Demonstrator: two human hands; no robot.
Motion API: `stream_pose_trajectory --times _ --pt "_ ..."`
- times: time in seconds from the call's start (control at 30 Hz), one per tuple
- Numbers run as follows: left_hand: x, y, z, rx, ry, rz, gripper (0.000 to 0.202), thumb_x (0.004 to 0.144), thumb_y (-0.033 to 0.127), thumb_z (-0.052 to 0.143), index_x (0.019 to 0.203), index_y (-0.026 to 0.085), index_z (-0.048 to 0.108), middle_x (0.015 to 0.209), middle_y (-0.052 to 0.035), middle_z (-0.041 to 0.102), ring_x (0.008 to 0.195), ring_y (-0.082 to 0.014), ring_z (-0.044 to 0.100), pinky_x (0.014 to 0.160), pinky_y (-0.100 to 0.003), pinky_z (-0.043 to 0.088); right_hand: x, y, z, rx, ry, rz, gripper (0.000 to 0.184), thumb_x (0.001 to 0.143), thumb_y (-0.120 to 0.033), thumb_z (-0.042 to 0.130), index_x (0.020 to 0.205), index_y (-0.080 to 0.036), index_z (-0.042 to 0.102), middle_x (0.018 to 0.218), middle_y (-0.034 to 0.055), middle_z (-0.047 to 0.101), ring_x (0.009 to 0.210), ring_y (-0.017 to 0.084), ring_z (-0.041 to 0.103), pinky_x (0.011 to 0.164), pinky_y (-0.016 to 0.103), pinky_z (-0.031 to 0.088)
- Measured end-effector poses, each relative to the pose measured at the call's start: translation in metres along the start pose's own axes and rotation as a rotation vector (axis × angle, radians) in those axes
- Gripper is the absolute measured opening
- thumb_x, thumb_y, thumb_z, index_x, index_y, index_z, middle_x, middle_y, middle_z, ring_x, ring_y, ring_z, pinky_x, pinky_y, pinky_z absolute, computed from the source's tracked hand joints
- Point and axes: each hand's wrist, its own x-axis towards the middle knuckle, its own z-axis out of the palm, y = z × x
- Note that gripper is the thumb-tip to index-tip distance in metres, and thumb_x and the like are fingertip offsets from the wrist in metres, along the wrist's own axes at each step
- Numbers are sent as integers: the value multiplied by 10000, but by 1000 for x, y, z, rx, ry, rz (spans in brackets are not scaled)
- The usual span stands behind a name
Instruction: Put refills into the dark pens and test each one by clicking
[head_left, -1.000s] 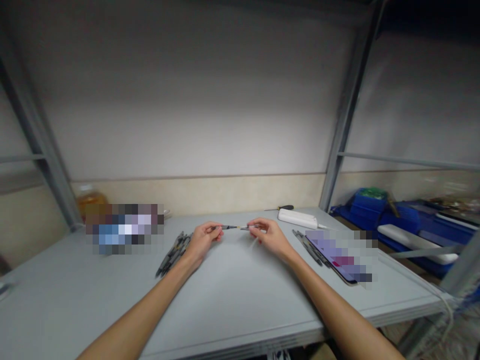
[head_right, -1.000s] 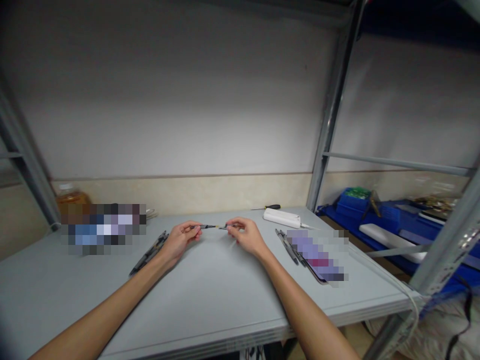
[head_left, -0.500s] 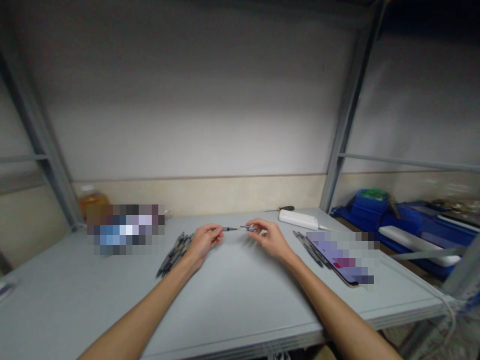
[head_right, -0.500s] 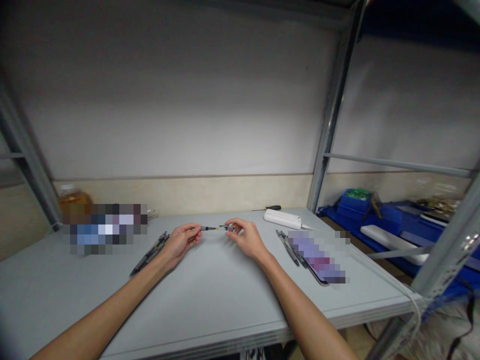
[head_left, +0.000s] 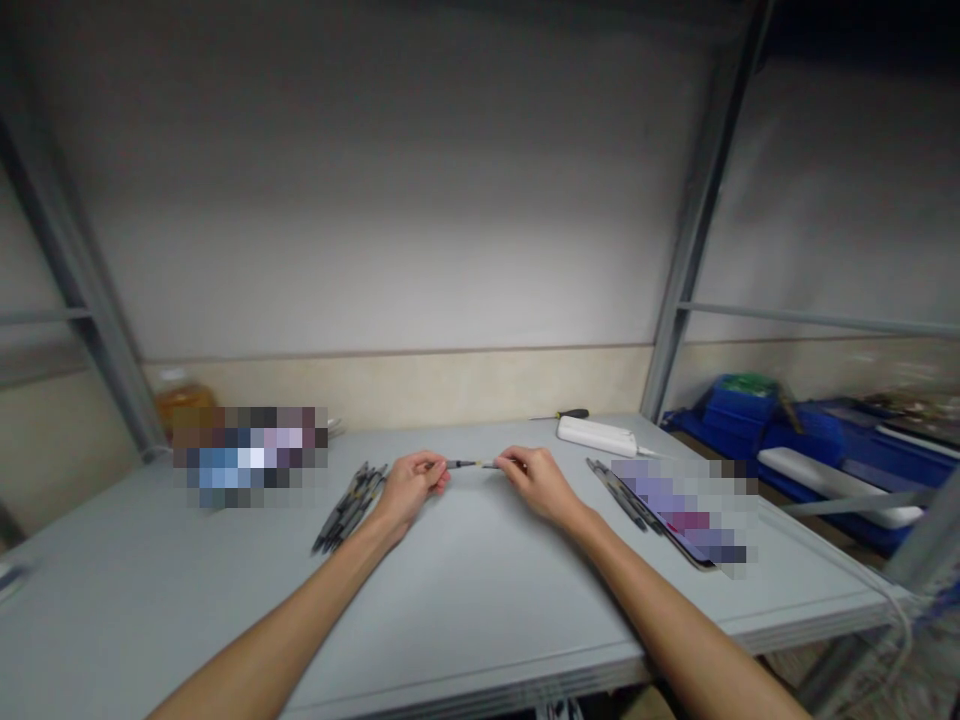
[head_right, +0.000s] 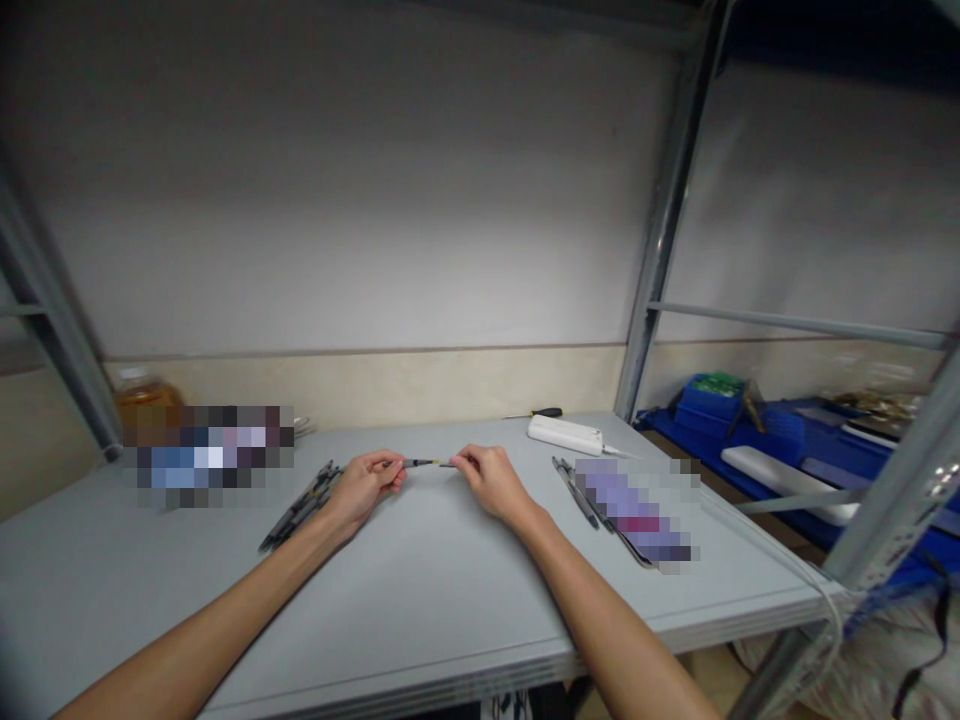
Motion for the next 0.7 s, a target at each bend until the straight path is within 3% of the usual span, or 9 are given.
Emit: stream_pose_trajectory --times 0.13,0.3,0.5,0.7 --pt "0 1 -2 83 19 95 335 550 391 721 707 116 610 525 -6 582 481 -92 507 509 -226 407 0 2 2 42 -38 58 311 819 -367 468 642 -154 610 479 -12 483 478 99 406 468 218 282" --pt "-3 9 -3 290 9 301 221 651 341 648 746 143 632 582 -17 617 563 -131 563 560 -239 433 1 6 5 441 -198 286 356 780 -480 477 629 -164 540 415 -82 317 350 64 283 364 205 229" --pt "-15 21 7 401 65 360 159 684 293 605 742 149 638 603 -28 637 579 -143 573 550 -231 418 1 3 0 780 -221 461 334 680 -472 599 619 -152 526 400 -121 234 333 30 133 318 188 108" --pt "-14 16 8 428 44 368 168 717 295 582 782 150 638 645 -35 652 629 -157 598 609 -245 442 2 5 -2 954 -210 566 289 681 -393 639 613 -126 551 405 -106 282 345 21 184 320 167 144"
